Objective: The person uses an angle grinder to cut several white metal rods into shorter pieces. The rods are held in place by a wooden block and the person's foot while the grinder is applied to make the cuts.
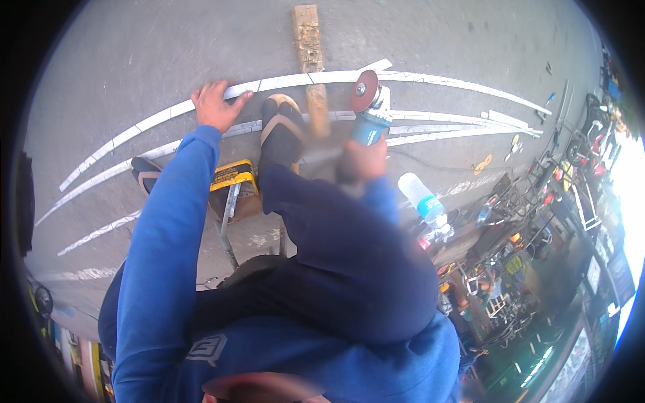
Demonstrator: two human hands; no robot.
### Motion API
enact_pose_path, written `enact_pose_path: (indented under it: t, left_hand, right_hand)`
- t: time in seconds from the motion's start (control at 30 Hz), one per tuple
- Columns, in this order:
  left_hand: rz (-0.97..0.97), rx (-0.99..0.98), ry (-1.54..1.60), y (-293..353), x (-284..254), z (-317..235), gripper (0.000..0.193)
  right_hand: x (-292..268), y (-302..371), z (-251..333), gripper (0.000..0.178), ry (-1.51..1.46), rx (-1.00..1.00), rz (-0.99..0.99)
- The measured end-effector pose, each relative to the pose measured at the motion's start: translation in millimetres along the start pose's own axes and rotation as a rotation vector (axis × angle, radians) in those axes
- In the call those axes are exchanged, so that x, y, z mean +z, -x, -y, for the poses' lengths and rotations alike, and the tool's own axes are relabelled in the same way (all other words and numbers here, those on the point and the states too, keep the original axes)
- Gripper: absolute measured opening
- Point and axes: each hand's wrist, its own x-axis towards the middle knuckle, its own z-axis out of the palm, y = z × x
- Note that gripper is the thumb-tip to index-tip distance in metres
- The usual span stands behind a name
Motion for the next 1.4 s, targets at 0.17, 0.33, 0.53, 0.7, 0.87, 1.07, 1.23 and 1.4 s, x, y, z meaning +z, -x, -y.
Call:
enact_pose_path:
  t: [0.17, 0.33, 0.53, 0.7, 0.87, 1.07, 1.23, 1.4]
  left_hand:
    - [0.005, 0.049, -0.06, 0, -3, -2, 0.059]
    - [0.069, -0.021, -0.067, -3, -6, -7, 0.063]
    - [0.14, -0.071, -0.099, -6, -12, -10, 0.067]
    - [0.137, -0.057, -0.118, -6, -13, -10, 0.069]
    - [0.168, -0.072, -0.114, -8, -17, -10, 0.069]
    - [0.223, -0.107, -0.103, -9, -18, -11, 0.075]
    - [0.161, -0.083, -0.135, -9, -14, -10, 0.07]
    - [0.181, -0.086, -0.129, -8, -13, -10, 0.07]
  right_hand:
    - [-27, -23, -7, 0.054, -0.232, 0.044, 0.267]
    - [-45, -62, -27, 0.06, -0.349, 0.104, 0.421]
    - [-46, -69, -36, 0.065, -0.421, 0.149, 0.495]
    - [-45, -69, -27, 0.067, -0.467, 0.124, 0.601]
    - [-46, -67, -25, 0.07, -0.472, 0.184, 0.603]
    - [-47, -63, -34, 0.076, -0.472, 0.218, 0.582]
    - [-46, -60, -44, 0.079, -0.495, 0.168, 0.588]
    - [-50, -58, -41, 0.073, -0.571, 0.278, 0.615]
